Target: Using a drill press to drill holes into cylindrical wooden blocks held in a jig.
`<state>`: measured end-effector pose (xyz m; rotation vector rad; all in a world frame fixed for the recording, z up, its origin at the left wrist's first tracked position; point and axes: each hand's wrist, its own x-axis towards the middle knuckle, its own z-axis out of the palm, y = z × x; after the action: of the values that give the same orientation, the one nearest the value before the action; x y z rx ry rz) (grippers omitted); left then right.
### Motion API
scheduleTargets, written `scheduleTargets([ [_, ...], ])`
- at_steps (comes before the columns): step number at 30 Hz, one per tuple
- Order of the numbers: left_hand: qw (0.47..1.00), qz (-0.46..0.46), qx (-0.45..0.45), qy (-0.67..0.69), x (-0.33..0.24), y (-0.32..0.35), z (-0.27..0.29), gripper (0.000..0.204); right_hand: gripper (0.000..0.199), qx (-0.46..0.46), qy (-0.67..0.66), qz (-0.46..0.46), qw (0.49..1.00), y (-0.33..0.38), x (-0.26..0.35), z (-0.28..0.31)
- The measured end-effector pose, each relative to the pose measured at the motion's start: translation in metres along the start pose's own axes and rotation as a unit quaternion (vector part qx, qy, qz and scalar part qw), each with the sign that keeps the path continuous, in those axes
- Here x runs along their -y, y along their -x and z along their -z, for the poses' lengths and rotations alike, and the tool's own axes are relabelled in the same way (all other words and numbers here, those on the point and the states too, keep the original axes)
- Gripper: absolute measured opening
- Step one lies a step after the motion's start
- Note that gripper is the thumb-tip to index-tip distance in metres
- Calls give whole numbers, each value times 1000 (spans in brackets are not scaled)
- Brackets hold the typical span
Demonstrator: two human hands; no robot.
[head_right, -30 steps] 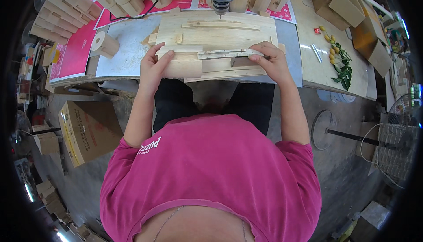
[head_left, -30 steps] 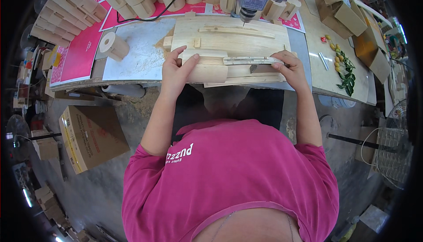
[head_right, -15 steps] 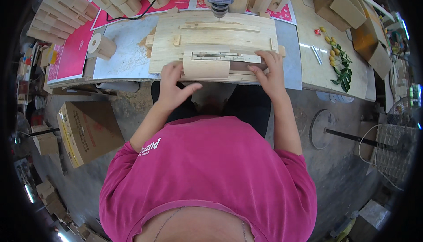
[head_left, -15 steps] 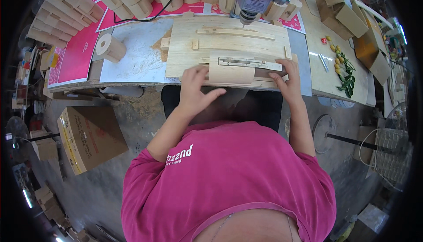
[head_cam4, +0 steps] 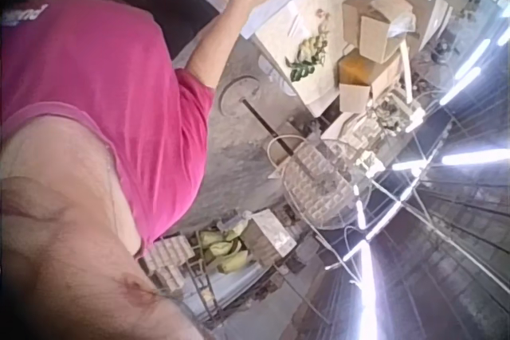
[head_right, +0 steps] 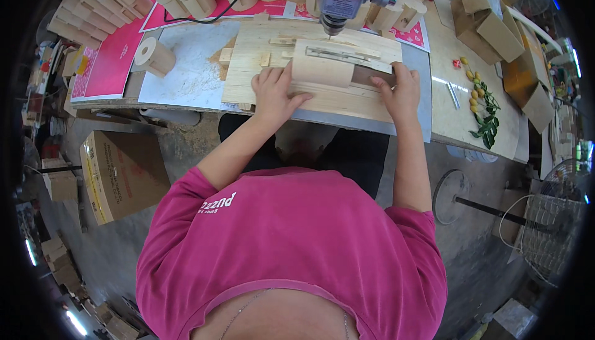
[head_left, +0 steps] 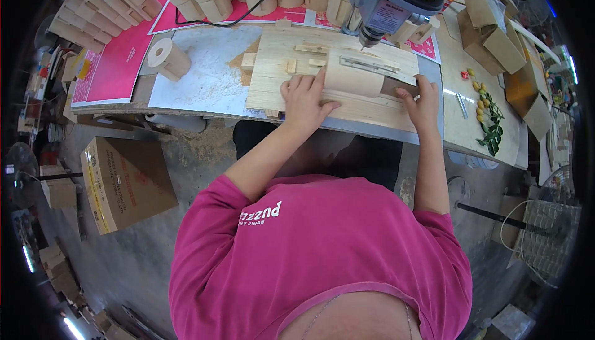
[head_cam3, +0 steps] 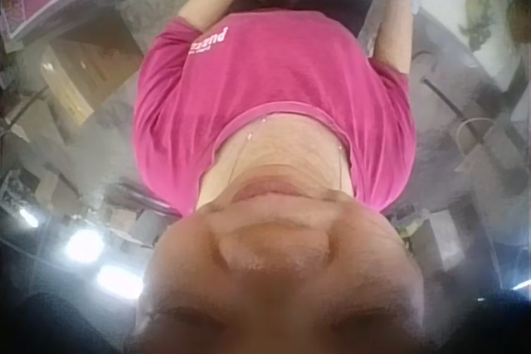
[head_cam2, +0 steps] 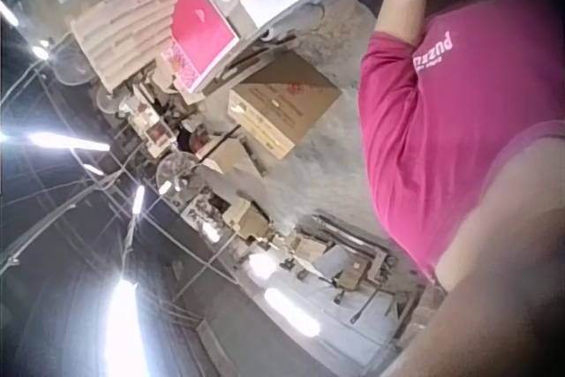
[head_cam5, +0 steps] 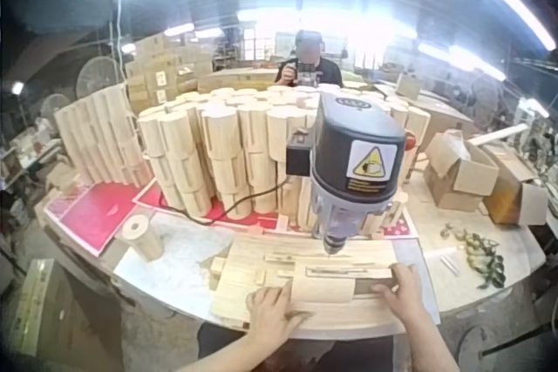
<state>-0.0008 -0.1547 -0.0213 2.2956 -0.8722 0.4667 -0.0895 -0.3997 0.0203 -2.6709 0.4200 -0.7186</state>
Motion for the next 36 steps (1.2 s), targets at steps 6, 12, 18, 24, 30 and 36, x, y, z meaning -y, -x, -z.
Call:
scheduleTargets([
  [6, 999, -21, -25, 30, 14, -24, -22, 71, 45, 46, -53, -105, 992, -22, -11, -9],
  [12, 999, -13, -17, 23, 45, -26, -9, 61, 47, 37, -98, -57, 993, -27, 6, -30],
  [18, 997, -12, 38, 65, 57, -28, -5, 58, 49, 58, -181, -24, 981, -28, 6, -6],
  [24, 993, 5, 74, 87, 53, -33, -6, 56, 33, -163, -183, 143, 959, -111, 38, 100],
  [30, 994, 10, 73, 87, 57, -30, -6, 54, 38, -112, -240, 147, 953, -197, 81, 92],
  [36, 995, 0, 66, 77, 55, -30, -5, 55, 35, -176, 29, 94, 979, -153, 111, 117],
])
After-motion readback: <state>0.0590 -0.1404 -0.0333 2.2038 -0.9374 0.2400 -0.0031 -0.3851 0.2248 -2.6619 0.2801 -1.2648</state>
